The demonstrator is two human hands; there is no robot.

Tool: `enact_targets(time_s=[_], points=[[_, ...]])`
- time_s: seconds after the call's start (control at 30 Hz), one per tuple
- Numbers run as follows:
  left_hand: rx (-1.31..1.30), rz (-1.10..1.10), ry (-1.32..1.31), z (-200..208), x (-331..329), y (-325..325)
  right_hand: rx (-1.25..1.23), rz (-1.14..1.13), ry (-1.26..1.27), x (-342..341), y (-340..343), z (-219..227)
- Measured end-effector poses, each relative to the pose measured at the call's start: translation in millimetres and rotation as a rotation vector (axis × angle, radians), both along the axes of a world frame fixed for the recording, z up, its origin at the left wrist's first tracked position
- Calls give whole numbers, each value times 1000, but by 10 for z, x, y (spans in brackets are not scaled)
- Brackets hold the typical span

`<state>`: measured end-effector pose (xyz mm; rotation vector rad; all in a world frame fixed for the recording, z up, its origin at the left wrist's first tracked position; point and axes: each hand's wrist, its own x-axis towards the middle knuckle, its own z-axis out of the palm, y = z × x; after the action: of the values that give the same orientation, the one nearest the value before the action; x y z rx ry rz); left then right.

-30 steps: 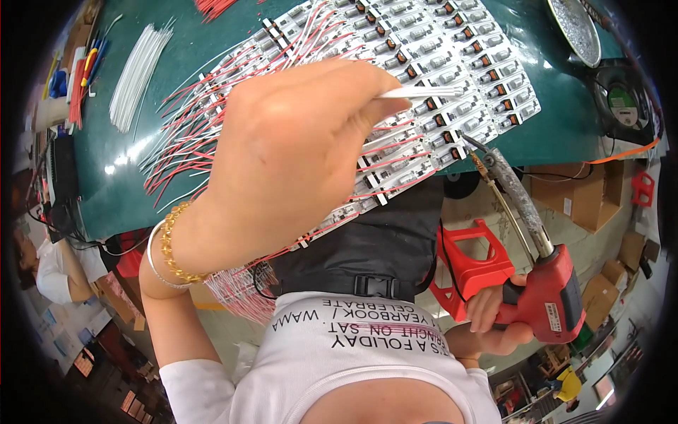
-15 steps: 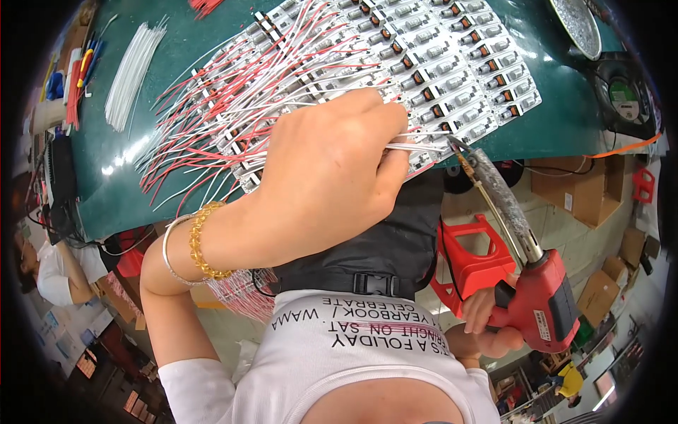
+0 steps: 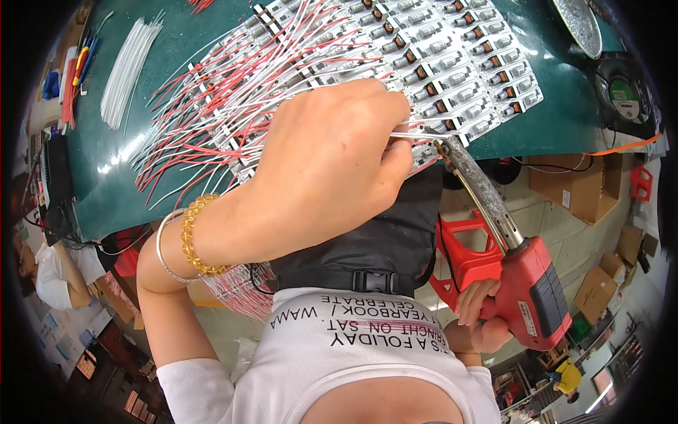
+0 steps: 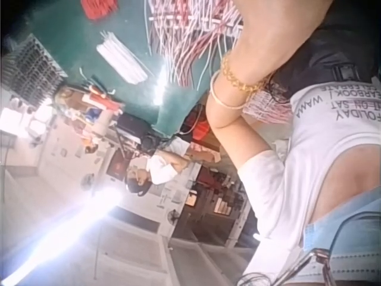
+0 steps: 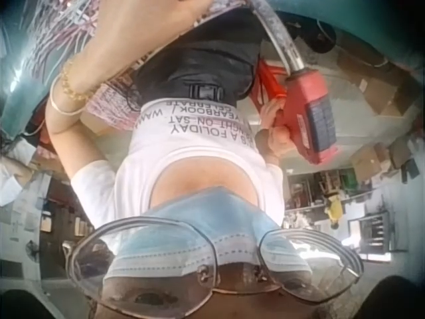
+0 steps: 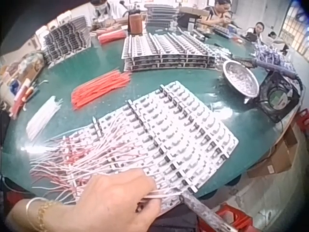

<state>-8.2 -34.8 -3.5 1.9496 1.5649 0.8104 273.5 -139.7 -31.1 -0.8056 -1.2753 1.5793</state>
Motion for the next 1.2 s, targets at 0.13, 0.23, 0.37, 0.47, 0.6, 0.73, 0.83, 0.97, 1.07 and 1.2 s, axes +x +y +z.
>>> enact_targets(time_s=[0.13, 0.23, 0.37, 0.47, 0.6, 0.73, 0.83, 0.97, 1.07, 1.2], points=[[7, -11, 23, 0, -5, -3, 16, 24, -35, -22, 12, 20], [20, -13, 13, -2, -1, 4, 7, 0, -31, -29, 4, 48], [24, -1, 16, -3, -5, -17, -5, -25, -14, -39, -14, 45], [18, -7, 37, 2, -1, -16, -12, -54, -8, -38, -34, 64], [60, -4, -16, 16, 45, -76, -24, -86, 6, -37, -55, 77], [55, -6, 21, -22, 97, -103, -36, -111, 12, -36, -86, 88], [26, -11, 28, -13, 88, -91, -40, -105, 1, 30, -93, 126], [17, -16, 45, -13, 86, -85, -45, -89, -5, 85, -209, 128], [11, -18, 61, 10, 109, -70, -47, -80, -23, 155, -236, 192], [30, -13, 93, -8, 122, -97, -49, -48, -23, 63, -61, 79]])
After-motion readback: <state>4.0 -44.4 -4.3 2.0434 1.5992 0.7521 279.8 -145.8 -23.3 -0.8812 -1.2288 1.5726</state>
